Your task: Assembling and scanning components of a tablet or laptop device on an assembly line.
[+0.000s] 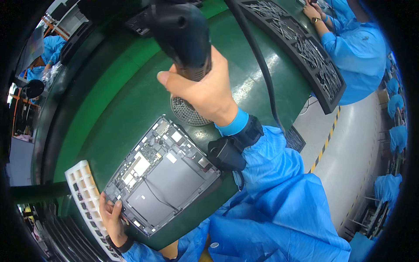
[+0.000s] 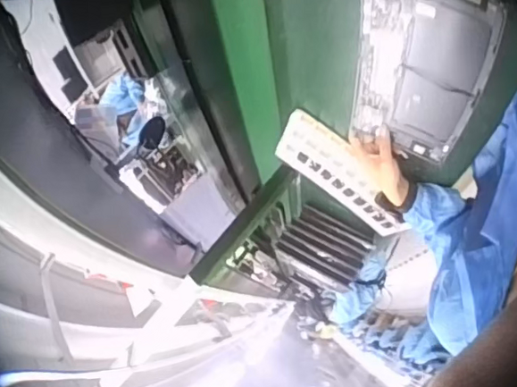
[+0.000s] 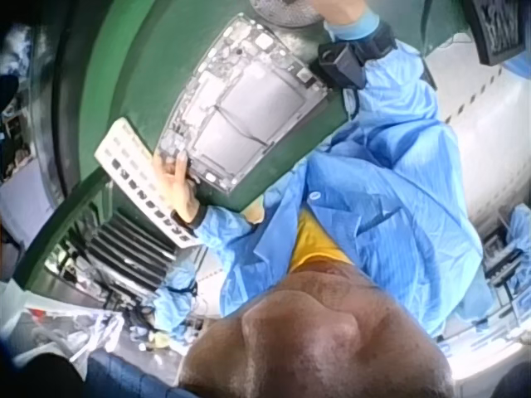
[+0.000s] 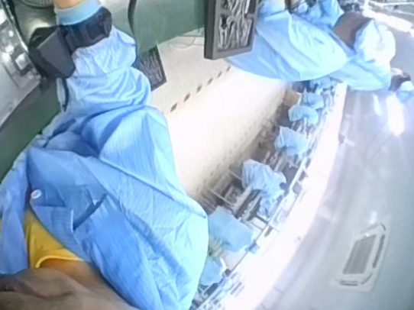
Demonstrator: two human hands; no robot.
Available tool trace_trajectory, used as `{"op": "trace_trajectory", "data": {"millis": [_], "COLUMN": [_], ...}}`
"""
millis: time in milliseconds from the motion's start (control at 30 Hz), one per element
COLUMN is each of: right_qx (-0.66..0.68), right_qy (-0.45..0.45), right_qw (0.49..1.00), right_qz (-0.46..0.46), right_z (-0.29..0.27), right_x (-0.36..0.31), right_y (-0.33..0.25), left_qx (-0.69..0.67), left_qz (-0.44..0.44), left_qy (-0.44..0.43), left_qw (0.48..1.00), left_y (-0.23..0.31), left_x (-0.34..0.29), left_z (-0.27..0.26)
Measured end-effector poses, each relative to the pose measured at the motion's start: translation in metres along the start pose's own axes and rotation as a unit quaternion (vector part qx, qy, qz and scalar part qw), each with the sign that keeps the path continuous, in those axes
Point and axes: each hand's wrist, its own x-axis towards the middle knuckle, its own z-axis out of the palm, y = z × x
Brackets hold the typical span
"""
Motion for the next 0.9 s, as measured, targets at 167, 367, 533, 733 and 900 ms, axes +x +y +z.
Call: {"op": "trace_trajectory", "data": {"millis": [167, 367, 533, 733, 900], "right_qx": [0.012, 0.218, 0.294, 0.165, 0.19], "right_qy": [0.034, -0.076, -0.141, -0.054, -0.081], "right_qw": [0.997, 0.971, 0.945, 0.984, 0.978], "right_qz": [-0.066, -0.066, -0.024, -0.031, 0.01], "right_z": [-0.005, 0.018, 0.068, 0.13, 0.164], "right_x": [-0.001, -0.014, -0.033, -0.064, -0.083], "right_y": [-0.009, -0.039, -0.037, -0.026, -0.028], "left_qx": [-0.009, -0.02, -0.057, -0.054, -0.013], "left_qz": [0.004, -0.002, -0.013, 0.033, 0.077], "left_qy": [-0.025, -0.064, -0.069, -0.067, -0.064], "left_qw": [1.0, 0.998, 0.996, 0.996, 0.995], "left_y": [0.003, 0.002, 0.008, -0.005, -0.008], "left_x": [0.001, 0.003, 0.002, 0.002, -0.002], "left_z": [0.0, -0.005, -0.006, -0.003, -0.008]}}
